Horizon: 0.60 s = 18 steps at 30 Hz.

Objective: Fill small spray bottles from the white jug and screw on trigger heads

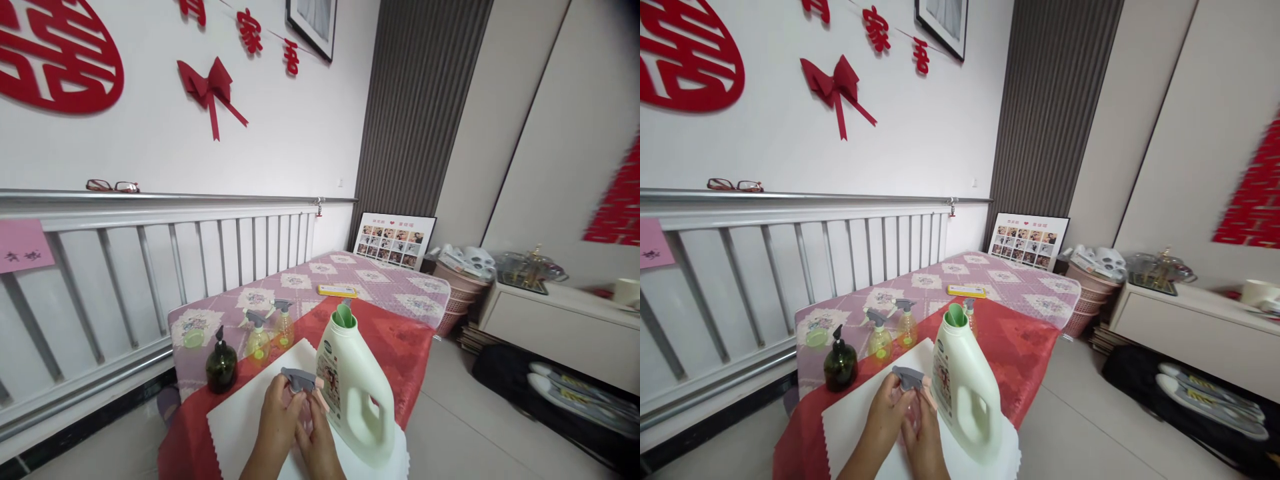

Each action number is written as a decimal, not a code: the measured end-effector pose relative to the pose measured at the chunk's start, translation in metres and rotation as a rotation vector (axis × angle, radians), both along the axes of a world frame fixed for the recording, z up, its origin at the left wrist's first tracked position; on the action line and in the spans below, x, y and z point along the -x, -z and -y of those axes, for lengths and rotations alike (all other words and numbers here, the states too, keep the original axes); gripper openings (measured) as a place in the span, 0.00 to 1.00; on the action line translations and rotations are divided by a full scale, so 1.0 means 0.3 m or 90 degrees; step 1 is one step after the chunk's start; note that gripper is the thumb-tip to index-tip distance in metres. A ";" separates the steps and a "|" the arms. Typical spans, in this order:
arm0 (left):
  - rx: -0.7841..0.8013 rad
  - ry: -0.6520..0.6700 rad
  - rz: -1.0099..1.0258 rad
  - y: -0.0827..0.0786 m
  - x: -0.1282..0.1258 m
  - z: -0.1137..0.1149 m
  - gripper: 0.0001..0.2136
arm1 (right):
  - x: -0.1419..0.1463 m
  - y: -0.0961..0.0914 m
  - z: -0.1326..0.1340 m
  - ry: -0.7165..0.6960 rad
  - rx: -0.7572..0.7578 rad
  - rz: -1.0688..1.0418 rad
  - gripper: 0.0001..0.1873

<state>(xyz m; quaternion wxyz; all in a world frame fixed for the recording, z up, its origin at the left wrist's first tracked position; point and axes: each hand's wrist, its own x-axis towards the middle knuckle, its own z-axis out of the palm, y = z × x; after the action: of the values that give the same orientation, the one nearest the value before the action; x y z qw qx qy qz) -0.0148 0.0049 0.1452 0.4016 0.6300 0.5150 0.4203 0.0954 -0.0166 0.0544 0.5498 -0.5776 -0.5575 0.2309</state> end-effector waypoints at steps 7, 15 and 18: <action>0.005 0.085 0.039 -0.041 0.036 -0.007 0.09 | 0.000 0.003 0.002 0.016 0.011 -0.009 0.29; 0.041 0.073 0.064 0.051 0.040 0.017 0.26 | -0.005 -0.016 0.000 0.016 0.005 -0.005 0.29; 0.076 0.072 0.083 0.143 0.061 0.028 0.32 | -0.010 -0.025 0.000 -0.009 0.012 -0.009 0.29</action>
<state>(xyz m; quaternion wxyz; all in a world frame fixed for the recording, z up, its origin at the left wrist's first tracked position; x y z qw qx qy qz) -0.0330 -0.0036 0.1024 0.4941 0.6042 0.4756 0.4057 0.0984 -0.0165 0.0617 0.5468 -0.5770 -0.5553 0.2443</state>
